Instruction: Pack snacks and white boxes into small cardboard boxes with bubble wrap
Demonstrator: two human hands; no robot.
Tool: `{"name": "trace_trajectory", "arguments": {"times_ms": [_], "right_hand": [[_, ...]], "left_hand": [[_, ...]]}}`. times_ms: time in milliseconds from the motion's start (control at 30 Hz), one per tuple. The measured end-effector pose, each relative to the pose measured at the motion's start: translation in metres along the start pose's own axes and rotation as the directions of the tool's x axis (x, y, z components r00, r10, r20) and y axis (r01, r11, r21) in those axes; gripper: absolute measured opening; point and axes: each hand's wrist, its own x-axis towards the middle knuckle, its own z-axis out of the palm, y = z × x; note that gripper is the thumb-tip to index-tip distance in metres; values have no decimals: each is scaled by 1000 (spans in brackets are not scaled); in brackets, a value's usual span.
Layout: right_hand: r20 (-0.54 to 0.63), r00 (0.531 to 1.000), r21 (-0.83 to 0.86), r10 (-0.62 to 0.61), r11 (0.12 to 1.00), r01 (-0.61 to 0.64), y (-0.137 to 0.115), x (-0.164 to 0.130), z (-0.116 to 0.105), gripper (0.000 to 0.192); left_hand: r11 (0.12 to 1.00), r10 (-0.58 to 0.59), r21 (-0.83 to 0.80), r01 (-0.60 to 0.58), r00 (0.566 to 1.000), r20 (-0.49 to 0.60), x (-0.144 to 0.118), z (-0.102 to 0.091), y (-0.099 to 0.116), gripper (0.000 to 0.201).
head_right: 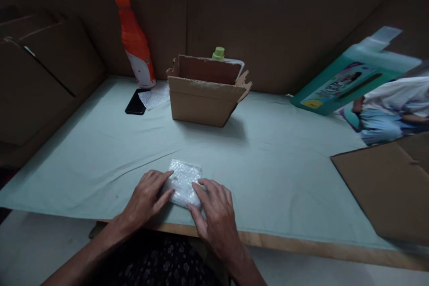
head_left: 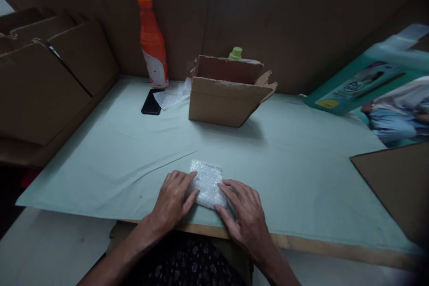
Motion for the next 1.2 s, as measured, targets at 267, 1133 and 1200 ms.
{"name": "trace_trajectory", "arguments": {"times_ms": [267, 1133, 1200], "right_hand": [[3, 998, 91, 67, 994, -67, 2, 16, 20, 28], [358, 860, 518, 364, 688, -508, 56, 20, -46, 22], [307, 872, 489, 381, 724, -488, 61, 21, -53, 17]], "left_hand": [[869, -337, -418, 265, 936, -106, -10, 3, 5, 53], [860, 426, 390, -329, 883, -195, 192, -77, 24, 64], [831, 374, 474, -292, 923, -89, 239, -83, 21, 51]]}}
